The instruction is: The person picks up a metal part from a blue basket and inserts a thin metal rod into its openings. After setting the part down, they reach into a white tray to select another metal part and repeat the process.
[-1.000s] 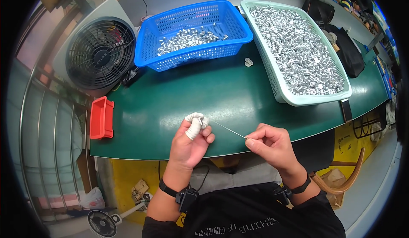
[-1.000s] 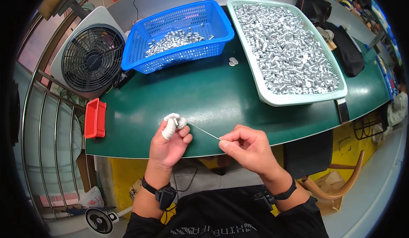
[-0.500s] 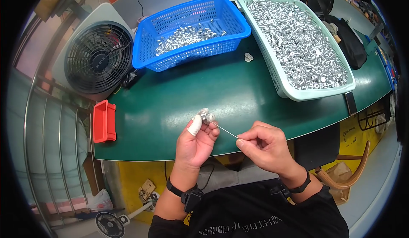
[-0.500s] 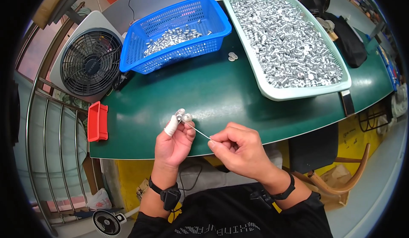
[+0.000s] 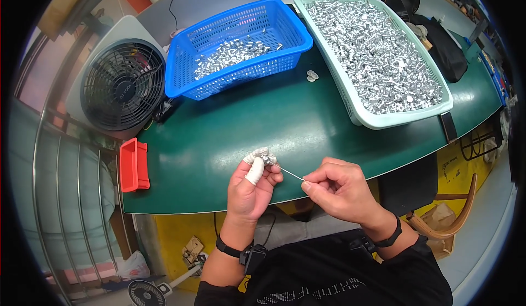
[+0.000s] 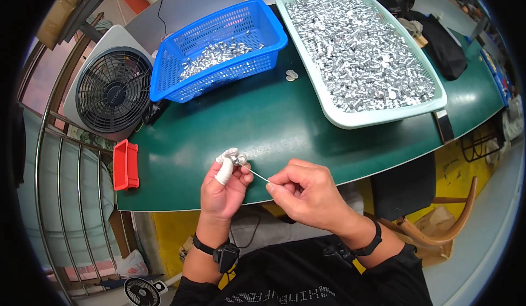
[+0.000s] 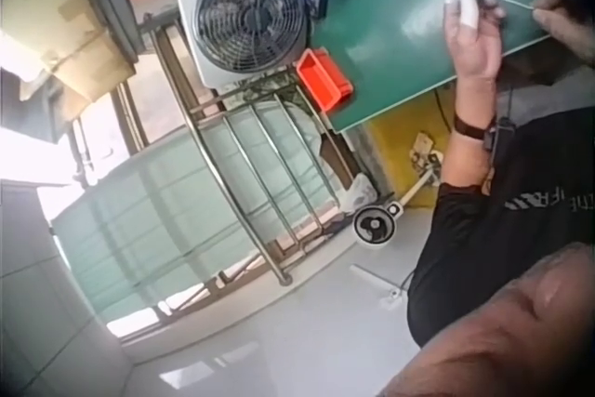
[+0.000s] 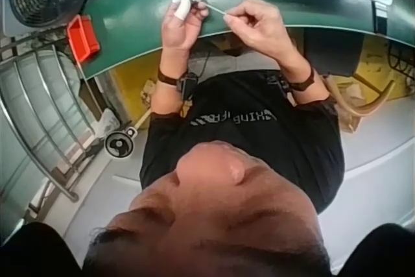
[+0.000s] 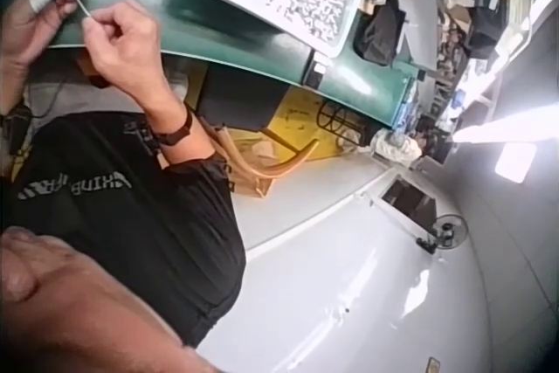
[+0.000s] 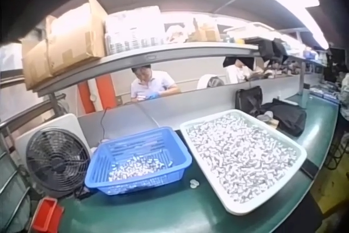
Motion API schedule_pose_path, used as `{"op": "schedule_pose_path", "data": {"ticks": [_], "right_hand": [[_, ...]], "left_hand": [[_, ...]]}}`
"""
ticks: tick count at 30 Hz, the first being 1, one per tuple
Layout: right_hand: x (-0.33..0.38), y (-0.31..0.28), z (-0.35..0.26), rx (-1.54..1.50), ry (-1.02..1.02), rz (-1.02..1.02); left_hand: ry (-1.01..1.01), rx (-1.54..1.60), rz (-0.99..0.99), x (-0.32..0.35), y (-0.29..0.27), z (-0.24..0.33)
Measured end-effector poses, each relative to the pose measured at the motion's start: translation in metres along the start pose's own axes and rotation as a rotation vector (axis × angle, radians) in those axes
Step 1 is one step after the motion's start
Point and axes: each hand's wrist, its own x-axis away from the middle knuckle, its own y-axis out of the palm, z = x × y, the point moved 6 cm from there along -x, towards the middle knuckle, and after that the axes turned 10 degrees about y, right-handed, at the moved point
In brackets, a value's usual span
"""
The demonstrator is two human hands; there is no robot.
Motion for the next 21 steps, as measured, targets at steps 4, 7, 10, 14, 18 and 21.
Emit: {"op": "schedule_pose_path", "data": {"ticks": [4, 7, 10, 14, 18, 21], "right_hand": [[-0.003, -0.005, 0.004, -0.027, 0.049, -0.034], [-0.003, -0.006, 0.014, -0.113, 0.160, -0.083], [-0.001, -0.004, 0.030, -0.215, 0.278, -0.091], [-0.002, 0.000, 0.040, -0.460, 0.341, -0.192], [-0.006, -0.007, 0.043, -0.420, 0.273, -0.182], [-0.006, -0.006, 0.043, -0.311, 0.260, -0.129]], "left_hand": [[0.164, -0.321, -0.044, 0.000, 0.005, 0.006], [0.306, -0.610, -0.040, 0.004, 0.015, 0.016], [0.350, -0.670, -0.014, 0.005, 0.017, 0.017], [0.194, -0.380, 0.016, 0.001, 0.011, 0.010], [0.150, -0.384, -0.003, 0.001, 0.017, 0.010], [0.405, -0.873, 0.000, 0.004, 0.026, 0.023]]}}
